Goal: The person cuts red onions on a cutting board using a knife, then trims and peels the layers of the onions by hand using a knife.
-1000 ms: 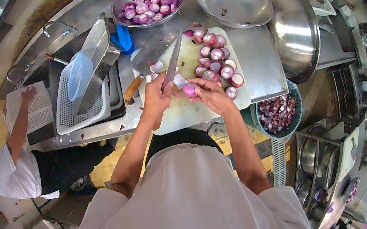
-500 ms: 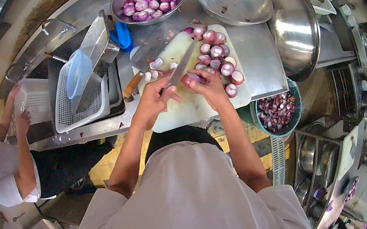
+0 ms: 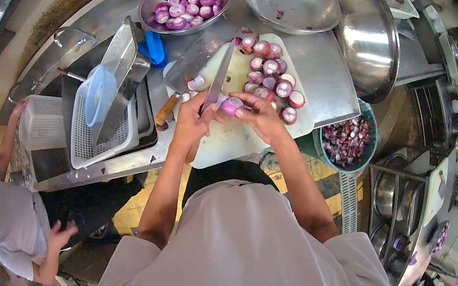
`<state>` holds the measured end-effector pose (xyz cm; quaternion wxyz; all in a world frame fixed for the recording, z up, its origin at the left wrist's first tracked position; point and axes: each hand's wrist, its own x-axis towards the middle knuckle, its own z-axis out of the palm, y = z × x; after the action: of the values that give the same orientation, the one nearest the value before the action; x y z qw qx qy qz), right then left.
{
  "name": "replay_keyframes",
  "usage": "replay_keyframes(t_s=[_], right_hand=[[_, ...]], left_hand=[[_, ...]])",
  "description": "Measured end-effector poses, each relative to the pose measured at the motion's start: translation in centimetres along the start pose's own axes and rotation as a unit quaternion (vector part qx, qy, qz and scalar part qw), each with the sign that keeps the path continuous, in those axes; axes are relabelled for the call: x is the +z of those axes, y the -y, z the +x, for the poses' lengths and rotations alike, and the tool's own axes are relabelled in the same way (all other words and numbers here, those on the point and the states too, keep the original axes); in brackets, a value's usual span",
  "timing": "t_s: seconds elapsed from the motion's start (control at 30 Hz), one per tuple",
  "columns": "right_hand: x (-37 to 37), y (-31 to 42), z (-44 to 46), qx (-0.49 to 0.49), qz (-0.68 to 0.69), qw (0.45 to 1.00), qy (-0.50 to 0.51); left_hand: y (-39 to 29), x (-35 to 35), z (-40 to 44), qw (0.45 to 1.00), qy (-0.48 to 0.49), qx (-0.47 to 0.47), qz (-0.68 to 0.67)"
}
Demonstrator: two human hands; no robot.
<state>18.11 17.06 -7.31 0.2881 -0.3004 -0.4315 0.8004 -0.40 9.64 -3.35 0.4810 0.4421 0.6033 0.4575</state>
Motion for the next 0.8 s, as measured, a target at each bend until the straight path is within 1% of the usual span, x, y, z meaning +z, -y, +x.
replay_keyframes(t_s=[0.07, 0.1, 0.17, 0.2, 0.27, 0.3, 0.37, 0.4, 0.47, 0.5, 0.57, 0.6, 0.67, 0.7, 0.73, 0.8], right_hand=[[0.7, 0.5, -0.2, 0.023, 0.098, 0.995, -0.007], [0.9, 0.4, -0.1, 0.024, 0.098, 0.995, -0.007], [1.1, 0.1, 0.2, 0.002, 0.012, 0.999, -0.052], [1.0, 0.3, 0.3, 0.003, 0.012, 0.999, -0.053], [1.0, 0.7, 0.3, -0.011, -0.132, 0.99, -0.057], [0.9, 0.8, 0.3, -0.011, -0.133, 0.99, -0.056], [0.7, 0.9, 0.3, -0.032, -0.171, 0.985, -0.009], [0.6, 0.8, 0.4, -0.032, -0.171, 0.985, -0.007], [0.2, 0.4, 0.4, -0.018, -0.112, 0.993, 0.018], [0.1, 0.3, 0.4, -0.017, -0.112, 0.993, 0.018], [0.0, 0.0, 0.5, 0.01, -0.06, 0.998, 0.017], [0.2, -0.1, 0.6, 0.011, -0.06, 0.998, 0.018], [0.5, -0.2, 0.7, 0.007, -0.017, 1.0, -0.025], [0.5, -0.2, 0.8, 0.008, -0.017, 1.0, -0.025], [0.4, -0.4, 1.0, 0.0, -0.031, 0.999, -0.039], [0.5, -0.5, 1.2, -0.007, -0.044, 0.998, -0.052]], left_hand=[[-0.5, 0.4, -0.3, 0.999, -0.023, 0.034, 0.02], [-0.4, 0.6, -0.4, 0.999, -0.023, 0.033, 0.02], [0.1, 1.0, -0.4, 0.992, -0.045, 0.083, 0.088], [0.1, 1.0, -0.3, 0.992, -0.044, 0.083, 0.088], [0.1, 1.1, -0.3, 0.99, -0.064, 0.073, 0.101], [0.1, 1.0, -0.2, 0.99, -0.065, 0.073, 0.101], [0.1, 0.8, 0.0, 0.992, -0.097, 0.058, 0.052], [0.7, 0.5, 0.3, 0.992, -0.099, 0.058, 0.052], [2.5, -0.2, 0.8, 0.991, -0.097, 0.084, 0.028], [2.2, -0.2, 0.8, 0.991, -0.097, 0.083, 0.027], [1.5, -0.5, 0.5, 0.994, -0.074, 0.044, 0.061], [1.2, -0.5, 0.3, 0.994, -0.075, 0.043, 0.062], [0.6, -0.3, -0.1, 0.995, -0.041, 0.058, 0.075], [0.3, -0.2, -0.3, 0.995, -0.041, 0.057, 0.075], [-0.1, -0.1, -0.6, 0.997, -0.003, 0.049, 0.066], [-0.2, 0.0, -0.8, 0.997, 0.034, 0.04, 0.058]])
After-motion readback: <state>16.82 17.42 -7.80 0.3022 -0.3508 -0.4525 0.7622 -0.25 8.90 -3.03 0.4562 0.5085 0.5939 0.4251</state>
